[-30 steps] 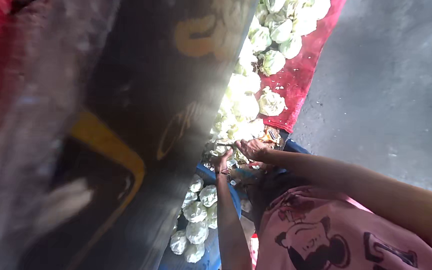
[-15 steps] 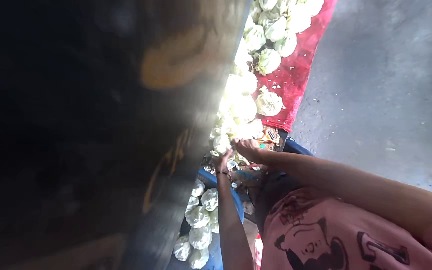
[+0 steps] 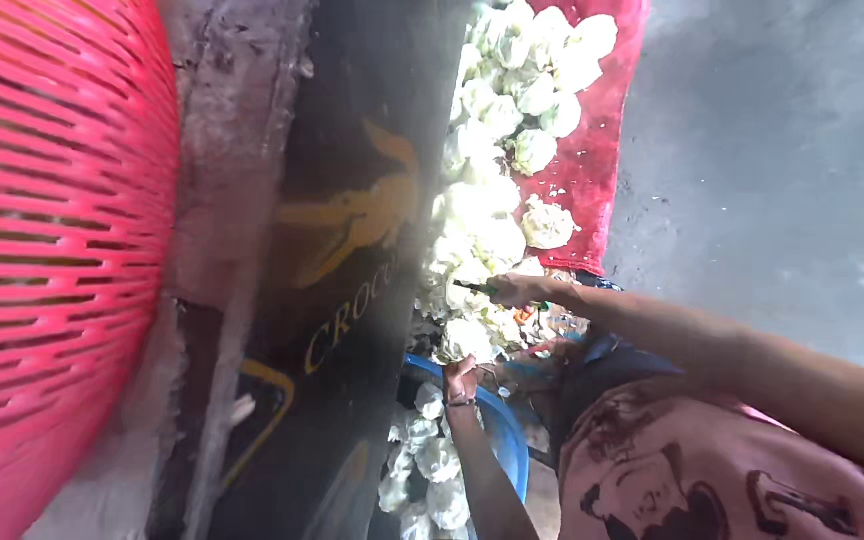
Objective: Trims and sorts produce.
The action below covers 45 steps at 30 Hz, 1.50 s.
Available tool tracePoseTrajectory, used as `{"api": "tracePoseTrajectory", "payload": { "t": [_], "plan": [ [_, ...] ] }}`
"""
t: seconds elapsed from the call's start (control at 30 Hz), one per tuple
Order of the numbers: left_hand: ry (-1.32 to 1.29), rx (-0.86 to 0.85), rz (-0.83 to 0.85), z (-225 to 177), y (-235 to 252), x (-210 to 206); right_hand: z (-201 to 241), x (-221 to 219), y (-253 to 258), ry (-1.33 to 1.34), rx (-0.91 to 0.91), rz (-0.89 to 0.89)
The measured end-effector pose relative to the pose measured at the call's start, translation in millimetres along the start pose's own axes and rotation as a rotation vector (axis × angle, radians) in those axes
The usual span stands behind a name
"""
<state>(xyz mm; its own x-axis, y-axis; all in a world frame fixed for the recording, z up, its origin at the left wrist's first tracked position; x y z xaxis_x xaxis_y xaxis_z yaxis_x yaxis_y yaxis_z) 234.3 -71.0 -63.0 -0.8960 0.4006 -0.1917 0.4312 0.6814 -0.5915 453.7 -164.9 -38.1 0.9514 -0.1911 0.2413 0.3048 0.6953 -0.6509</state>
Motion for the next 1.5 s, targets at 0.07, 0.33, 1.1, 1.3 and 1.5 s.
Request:
{"api": "tracePoseTrajectory", "payload": {
  "t": [0.07,0.33,1.1,1.3,1.5],
  "plan": [
    [0.018,-0.057,0.012,-14.8,-3.9,-1.8,13.4,5.4,-9.3,0.108,0.069,-0.014],
    [-0.049,-0.253,-0.122,-55.6,-16.6,-50.7,47.2,-7.7,-31.5,0.669,0.239,-0.088],
    [-0.059,-0.206,-0.247,-62.7,-17.6,-28.5,66.3,-42.1,-31.6,0.179,0.428,-0.265],
    [-0.548,0.037,-0.180,-55.1,-28.1,-31.6,70.6,-30.4,-35.9,0.394,0.485,-0.589],
    [-0.612,0.030,-0.128,-64.0,-32.2,-16.1,55.5,-20.1,-16.0,0.686,0.290,-0.614]
  ]
}}
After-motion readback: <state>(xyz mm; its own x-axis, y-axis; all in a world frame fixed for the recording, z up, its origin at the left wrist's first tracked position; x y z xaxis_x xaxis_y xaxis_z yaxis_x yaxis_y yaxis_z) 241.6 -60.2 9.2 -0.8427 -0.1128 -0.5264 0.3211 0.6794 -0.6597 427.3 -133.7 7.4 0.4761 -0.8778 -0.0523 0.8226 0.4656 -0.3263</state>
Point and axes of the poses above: each hand's wrist, its own y-axis towards the middle knuckle, its own x-axis out of the back of the hand, z = x × y, the point moved 4 cm from there along y, towards the middle knuckle, and after that the axes turned 9 degrees about -z, right-handed, at the moved point
